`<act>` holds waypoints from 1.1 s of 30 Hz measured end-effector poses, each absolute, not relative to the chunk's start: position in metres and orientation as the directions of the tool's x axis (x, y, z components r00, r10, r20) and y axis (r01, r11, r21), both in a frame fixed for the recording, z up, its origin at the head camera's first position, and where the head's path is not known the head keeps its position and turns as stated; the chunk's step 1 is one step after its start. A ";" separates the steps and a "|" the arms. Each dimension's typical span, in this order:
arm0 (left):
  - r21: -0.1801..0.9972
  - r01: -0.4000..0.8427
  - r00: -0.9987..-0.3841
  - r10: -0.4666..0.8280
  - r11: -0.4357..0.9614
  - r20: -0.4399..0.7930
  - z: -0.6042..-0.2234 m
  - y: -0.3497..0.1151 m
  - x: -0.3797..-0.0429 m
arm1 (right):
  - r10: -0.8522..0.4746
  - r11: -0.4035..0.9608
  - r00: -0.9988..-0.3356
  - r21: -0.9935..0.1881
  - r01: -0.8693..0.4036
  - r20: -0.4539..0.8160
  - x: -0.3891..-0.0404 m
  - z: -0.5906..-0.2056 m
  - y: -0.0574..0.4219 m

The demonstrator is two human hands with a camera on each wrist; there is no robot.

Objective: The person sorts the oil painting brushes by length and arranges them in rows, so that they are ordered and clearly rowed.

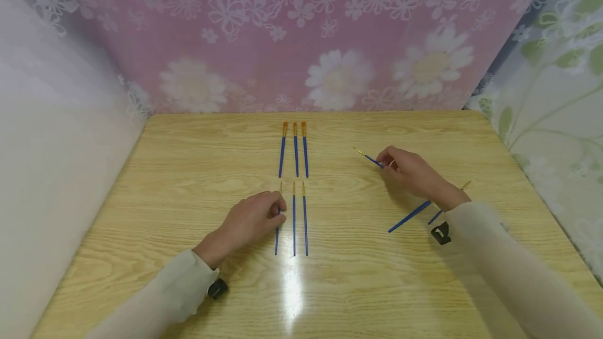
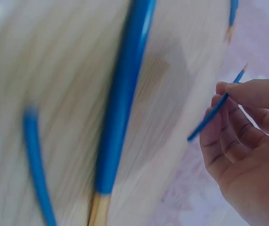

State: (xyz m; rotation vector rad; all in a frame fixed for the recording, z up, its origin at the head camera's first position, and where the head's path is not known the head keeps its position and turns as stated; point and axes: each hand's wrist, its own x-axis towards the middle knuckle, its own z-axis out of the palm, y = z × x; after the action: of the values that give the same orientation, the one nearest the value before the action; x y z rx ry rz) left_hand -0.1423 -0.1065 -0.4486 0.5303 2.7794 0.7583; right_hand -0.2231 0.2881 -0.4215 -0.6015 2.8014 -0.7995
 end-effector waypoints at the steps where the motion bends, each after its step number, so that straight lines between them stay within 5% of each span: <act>1: 0.525 0.283 -0.913 0.393 0.802 -0.109 -0.449 -0.106 -0.143 | -0.428 0.768 -0.903 -0.546 -0.335 -0.049 -0.220 -0.421 0.284; 12: 0.537 0.262 -0.913 0.386 0.802 -0.131 -0.448 -0.107 -0.143 | -0.513 0.674 -0.858 -0.634 -0.381 -0.029 -0.190 -0.428 0.237; 33: 0.537 0.248 -0.909 0.386 0.806 -0.159 -0.446 -0.108 -0.145 | -0.507 0.708 -0.859 -0.599 -0.373 -0.064 -0.147 -0.439 0.158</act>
State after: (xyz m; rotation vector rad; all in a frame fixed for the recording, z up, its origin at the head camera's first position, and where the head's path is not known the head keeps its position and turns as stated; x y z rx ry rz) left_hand -0.1449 -0.1083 -0.4457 0.4887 2.7329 0.7607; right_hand -0.1474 0.1583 -0.4394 -0.7043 2.6916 -0.8715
